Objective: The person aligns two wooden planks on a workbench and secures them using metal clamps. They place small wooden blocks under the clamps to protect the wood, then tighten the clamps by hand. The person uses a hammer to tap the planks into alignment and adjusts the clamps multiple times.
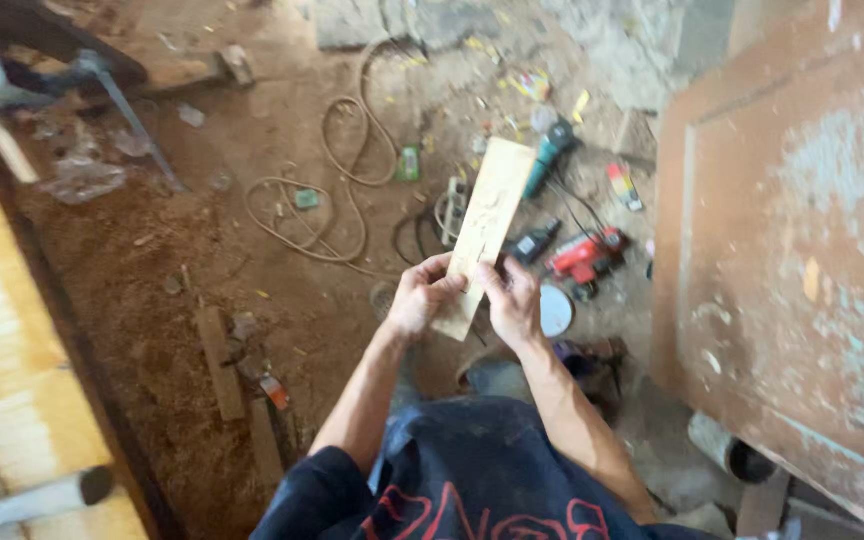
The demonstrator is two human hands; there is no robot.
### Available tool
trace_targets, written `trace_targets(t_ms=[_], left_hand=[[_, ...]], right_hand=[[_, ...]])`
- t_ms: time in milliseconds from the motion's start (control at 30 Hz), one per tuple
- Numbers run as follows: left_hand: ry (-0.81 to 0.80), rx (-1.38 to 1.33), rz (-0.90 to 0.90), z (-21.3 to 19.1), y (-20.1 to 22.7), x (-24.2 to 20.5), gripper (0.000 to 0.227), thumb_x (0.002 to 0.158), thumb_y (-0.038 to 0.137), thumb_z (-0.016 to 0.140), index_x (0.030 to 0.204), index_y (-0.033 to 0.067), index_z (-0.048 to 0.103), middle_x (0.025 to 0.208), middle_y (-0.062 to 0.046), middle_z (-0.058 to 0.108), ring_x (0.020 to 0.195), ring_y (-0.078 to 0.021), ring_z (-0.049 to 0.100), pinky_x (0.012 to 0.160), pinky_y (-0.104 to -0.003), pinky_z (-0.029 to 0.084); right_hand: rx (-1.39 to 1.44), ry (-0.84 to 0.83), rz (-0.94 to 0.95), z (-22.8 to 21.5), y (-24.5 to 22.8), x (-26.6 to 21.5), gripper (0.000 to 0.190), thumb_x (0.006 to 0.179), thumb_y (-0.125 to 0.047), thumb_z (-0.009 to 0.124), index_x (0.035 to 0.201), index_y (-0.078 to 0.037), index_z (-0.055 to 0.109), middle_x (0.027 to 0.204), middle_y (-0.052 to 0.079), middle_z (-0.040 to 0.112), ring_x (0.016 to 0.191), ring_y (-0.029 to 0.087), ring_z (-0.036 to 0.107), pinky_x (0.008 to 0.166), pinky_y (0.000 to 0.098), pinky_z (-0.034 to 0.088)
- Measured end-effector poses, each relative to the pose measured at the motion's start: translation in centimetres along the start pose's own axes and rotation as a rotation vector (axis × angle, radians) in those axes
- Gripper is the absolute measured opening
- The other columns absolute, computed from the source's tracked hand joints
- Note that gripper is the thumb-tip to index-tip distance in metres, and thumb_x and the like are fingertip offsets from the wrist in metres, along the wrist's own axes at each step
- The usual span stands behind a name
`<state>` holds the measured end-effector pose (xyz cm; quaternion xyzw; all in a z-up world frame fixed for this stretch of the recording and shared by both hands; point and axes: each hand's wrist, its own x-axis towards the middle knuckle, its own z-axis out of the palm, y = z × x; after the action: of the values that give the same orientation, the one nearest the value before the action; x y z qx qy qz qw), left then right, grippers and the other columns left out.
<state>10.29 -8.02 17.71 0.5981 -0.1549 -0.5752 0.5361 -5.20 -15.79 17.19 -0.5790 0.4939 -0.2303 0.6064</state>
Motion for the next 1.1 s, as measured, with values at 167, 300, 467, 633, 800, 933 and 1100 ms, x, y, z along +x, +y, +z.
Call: trace_targets(t_ms=[167,300,467,633,800,933,1100], left_hand=[[0.03,-0.227,0.285,-12.3,5.0,-2.6,0.04,0.093,0.02,0.076,0.125,-0.0043,0.072,0.119,-0.008,0.077,0.112,-0.0182,0.069,0.1,-0.031,0.055],[0.27,-0.319,0.231,-19.6,9.1,-4.6,0.038,0.088,0.018,0.08,0.119,-0.0001,0.068,0.109,-0.007,0.073,0.098,-0.018,0.067,0.084,-0.033,0.056],[0.395,-0.425,0.374,-26.1,13.2,-5.6,0.033,0.088,0.012,0.079,0.114,-0.005,0.069,0.106,-0.011,0.074,0.096,-0.0186,0.071,0.086,-0.034,0.06],[0.461,-0.565,0.404,-29.4,14.4,-4.4,0.034,0.084,0.009,0.08,0.113,-0.005,0.068,0.107,-0.012,0.074,0.095,-0.0217,0.073,0.086,-0.037,0.062],[0.516,-0.542,0.403,-32.1,15.9,-1.6,0.035,0.08,0.005,0.079,0.112,-0.0046,0.068,0.104,-0.013,0.075,0.091,-0.0218,0.074,0.08,-0.037,0.062],[0.481,-0.427,0.351,-34.9,17.6,1.6,0.033,0.079,0.005,0.076,0.109,-0.0064,0.069,0.095,-0.013,0.077,0.083,-0.0238,0.075,0.073,-0.038,0.061],[0.531,-0.322,0.417,-38.3,22.3,11.1,0.031,0.083,0.008,0.076,0.109,-0.0077,0.073,0.093,-0.011,0.078,0.08,-0.018,0.073,0.069,-0.031,0.059]], right_hand=[[-0.579,0.2,-0.938,13.1,-9.0,1.3,0.03,0.079,-0.003,0.08,0.108,-0.006,0.072,0.116,0.009,0.07,0.098,0.032,0.063,0.088,0.0435,0.053],[-0.631,0.267,-1.138,22.1,-13.7,1.4,0.031,0.075,0.0,0.082,0.104,-0.007,0.073,0.119,0.008,0.069,0.097,0.03,0.061,0.087,0.0423,0.052],[-0.53,0.177,-1.16,29.0,-17.6,2.2,0.042,0.078,0.006,0.079,0.117,-0.008,0.071,0.122,0.008,0.068,0.106,0.03,0.063,0.094,0.0417,0.05],[-0.557,0.048,-1.097,32.3,-20.1,3.1,0.055,0.073,-0.001,0.082,0.125,-0.009,0.066,0.128,0.013,0.063,0.116,0.035,0.06,0.1,0.0462,0.047],[-0.665,-0.066,-1.109,36.1,-22.2,6.5,0.068,0.065,-0.011,0.085,0.13,-0.006,0.062,0.134,0.019,0.059,0.12,0.041,0.054,0.1,0.0507,0.043],[-0.648,-0.267,-1.135,38.6,-22.8,12.7,0.071,0.066,-0.01,0.082,0.132,-0.006,0.059,0.126,0.018,0.065,0.115,0.041,0.06,0.103,0.0515,0.045],[-0.564,-0.469,-0.968,41.9,-23.9,24.7,0.066,0.069,-0.016,0.084,0.131,-0.01,0.061,0.113,0.017,0.071,0.105,0.038,0.069,0.09,0.0462,0.055]])
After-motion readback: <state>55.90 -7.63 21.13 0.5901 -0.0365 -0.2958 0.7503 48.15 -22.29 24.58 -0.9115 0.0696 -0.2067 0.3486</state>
